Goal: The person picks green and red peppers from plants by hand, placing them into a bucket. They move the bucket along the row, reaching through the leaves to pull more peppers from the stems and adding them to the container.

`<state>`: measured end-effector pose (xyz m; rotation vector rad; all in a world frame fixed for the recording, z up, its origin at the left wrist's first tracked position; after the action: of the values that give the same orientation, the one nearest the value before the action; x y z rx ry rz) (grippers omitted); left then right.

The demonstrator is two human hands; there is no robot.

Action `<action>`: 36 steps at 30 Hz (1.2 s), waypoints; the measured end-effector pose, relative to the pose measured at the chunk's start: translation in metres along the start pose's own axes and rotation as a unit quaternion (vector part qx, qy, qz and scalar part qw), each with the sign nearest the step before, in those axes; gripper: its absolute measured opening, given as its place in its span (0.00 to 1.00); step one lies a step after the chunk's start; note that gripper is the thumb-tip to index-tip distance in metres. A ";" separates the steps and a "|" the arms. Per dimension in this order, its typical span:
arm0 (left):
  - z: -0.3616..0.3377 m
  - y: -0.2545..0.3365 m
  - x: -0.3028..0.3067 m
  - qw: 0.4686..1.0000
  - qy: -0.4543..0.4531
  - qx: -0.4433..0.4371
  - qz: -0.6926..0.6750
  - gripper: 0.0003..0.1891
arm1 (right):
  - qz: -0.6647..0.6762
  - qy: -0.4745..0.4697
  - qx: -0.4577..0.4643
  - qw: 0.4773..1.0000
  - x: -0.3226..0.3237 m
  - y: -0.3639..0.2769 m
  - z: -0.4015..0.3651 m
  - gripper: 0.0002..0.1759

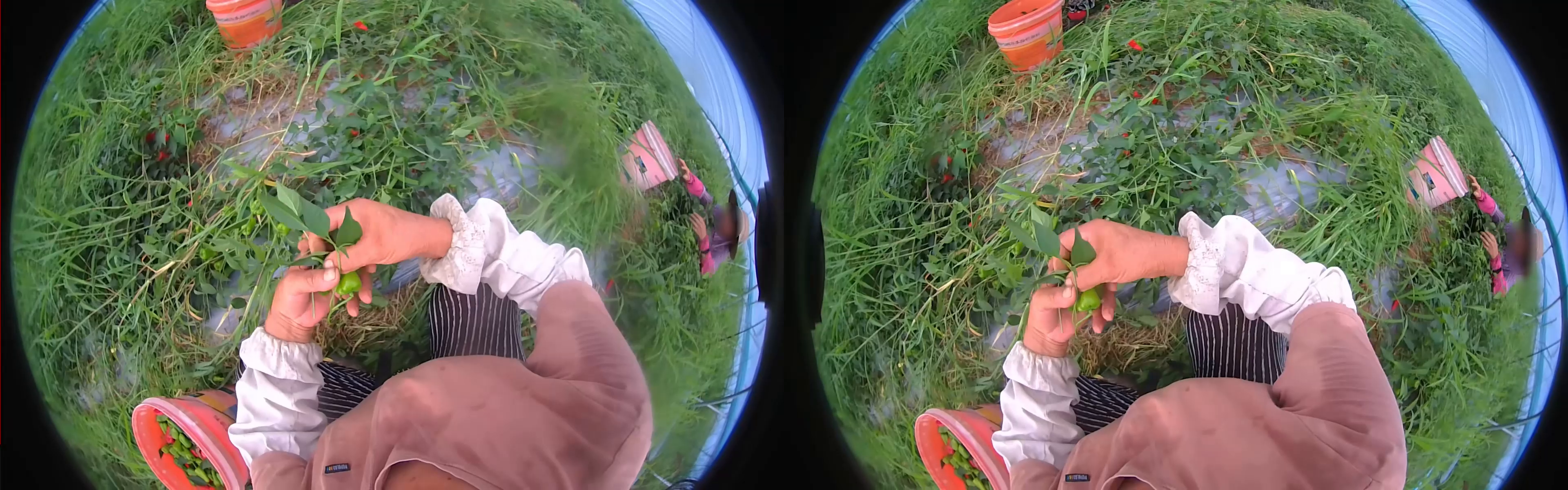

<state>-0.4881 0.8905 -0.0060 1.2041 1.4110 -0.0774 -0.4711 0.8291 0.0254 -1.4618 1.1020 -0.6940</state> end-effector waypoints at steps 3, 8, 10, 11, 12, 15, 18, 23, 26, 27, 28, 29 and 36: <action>0.002 -0.012 -0.008 0.999 -0.005 0.039 0.017 0.29 | 0.051 0.034 -0.040 0.997 0.003 -0.015 -0.006 0.17; 0.011 -0.040 -0.004 0.988 0.003 0.146 -0.047 0.22 | 0.062 -0.027 0.036 0.997 0.014 0.003 0.006 0.16; 0.016 -0.051 0.003 0.985 0.043 0.167 0.026 0.20 | -0.020 0.051 0.004 0.998 0.035 0.021 0.011 0.22; 0.018 -0.051 -0.003 0.982 0.032 0.181 0.038 0.19 | -0.007 0.120 -0.070 0.990 0.043 0.035 0.015 0.24; 0.020 -0.053 -0.006 0.981 0.033 0.186 0.037 0.19 | -0.004 0.121 -0.073 0.990 0.047 0.035 0.015 0.24; 0.024 -0.056 -0.009 0.977 -0.003 0.190 0.100 0.20 | 0.459 0.148 -0.121 0.868 0.078 0.034 0.022 0.23; 0.026 -0.058 -0.005 0.989 0.013 0.137 0.056 0.21 | 0.510 0.238 0.085 0.822 0.220 0.026 0.013 0.17; 0.046 -0.049 0.016 0.991 0.072 0.105 -0.041 0.20 | 0.503 0.560 0.103 0.650 0.456 0.148 -0.075 0.61; 0.061 -0.060 0.028 0.985 0.090 0.132 -0.072 0.20 | 0.246 0.673 -0.070 0.694 0.512 0.224 -0.069 0.29; 0.066 -0.063 0.030 0.983 0.101 0.133 -0.078 0.20 | 0.172 0.644 -0.077 0.741 0.510 0.220 -0.052 0.23; 0.072 -0.065 0.031 0.983 0.104 0.132 -0.077 0.20 | 0.111 0.649 -0.138 0.740 0.507 0.227 -0.041 0.15; 0.077 -0.067 0.035 0.983 0.112 0.128 -0.063 0.20 | 0.113 0.646 -0.138 0.742 0.515 0.238 -0.030 0.15; 0.093 -0.069 0.041 0.979 0.155 0.129 -0.014 0.19 | -0.403 0.530 -0.220 0.713 0.554 0.258 0.050 0.17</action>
<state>-0.4594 0.8220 -0.1036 1.4558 1.7294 -0.0977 -0.2753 0.3630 -0.3211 -2.0116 1.4956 -2.2247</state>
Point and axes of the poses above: each hand's wrist, its own z-axis towards the middle knuckle, its own x-axis out of the back of the hand, y = z × x, the point moved 9 cm from there along z, towards the middle knuckle, and after that the axes turned 12 degrees about y, right-handed, at the moved point
